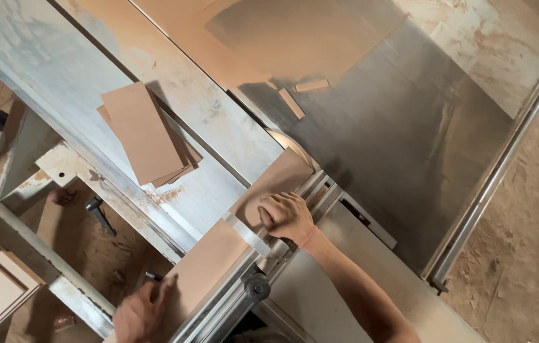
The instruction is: The person repeatedly feeds rectangular wooden boards through a table saw, guiding them with both hands and a push block. After each cut, the person removes the trimmed piece and places it aside, then retrieves the next board from a stack to continue the process.
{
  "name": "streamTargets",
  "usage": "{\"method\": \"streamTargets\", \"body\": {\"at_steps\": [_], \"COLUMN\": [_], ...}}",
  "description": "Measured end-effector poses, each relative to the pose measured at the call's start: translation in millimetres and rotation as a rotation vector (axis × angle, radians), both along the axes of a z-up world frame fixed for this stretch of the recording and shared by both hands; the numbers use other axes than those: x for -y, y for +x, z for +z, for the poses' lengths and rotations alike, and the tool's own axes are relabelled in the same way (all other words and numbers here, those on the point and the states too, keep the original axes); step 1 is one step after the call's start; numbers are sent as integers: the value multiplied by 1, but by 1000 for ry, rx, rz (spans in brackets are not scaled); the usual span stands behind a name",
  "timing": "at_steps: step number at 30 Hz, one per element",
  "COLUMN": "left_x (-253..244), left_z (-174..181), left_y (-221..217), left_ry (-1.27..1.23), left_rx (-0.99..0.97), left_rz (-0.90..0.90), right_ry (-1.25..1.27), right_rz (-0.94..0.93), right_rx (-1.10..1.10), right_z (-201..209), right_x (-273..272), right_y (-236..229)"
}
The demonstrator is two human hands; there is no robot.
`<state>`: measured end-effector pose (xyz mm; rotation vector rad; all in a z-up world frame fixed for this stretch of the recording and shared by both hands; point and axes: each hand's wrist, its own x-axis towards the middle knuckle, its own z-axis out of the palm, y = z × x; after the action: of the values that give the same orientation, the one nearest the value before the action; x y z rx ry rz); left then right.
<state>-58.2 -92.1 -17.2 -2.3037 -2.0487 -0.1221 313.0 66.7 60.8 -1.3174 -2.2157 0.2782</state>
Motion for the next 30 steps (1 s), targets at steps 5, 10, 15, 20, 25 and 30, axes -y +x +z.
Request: {"method": "streamTargets", "body": {"at_steps": [5,10,15,20,25,30], "left_x": [7,-46,-156,-261,-219,-129], "left_z": [24,96,184,264,287,275], "left_y": [-30,-74,-76,13,161,222], "left_ry": [-304,-401,-57,496,734,-371], "left_rx": [352,504,456,407,517,875], "left_rz": [280,566,348,-189,-786,-567], "right_ry": [189,510,253,-449,-361,-287], "right_rz": [-34,-20,-26,218,-59,-412], "right_rx": [-169,29,375,-348,-747,-915], "right_z": [56,146,199,186,153,141], "right_x": [7,-10,-18,32,86,88], "right_y": [-6,-14,-14,22,55,74]}}
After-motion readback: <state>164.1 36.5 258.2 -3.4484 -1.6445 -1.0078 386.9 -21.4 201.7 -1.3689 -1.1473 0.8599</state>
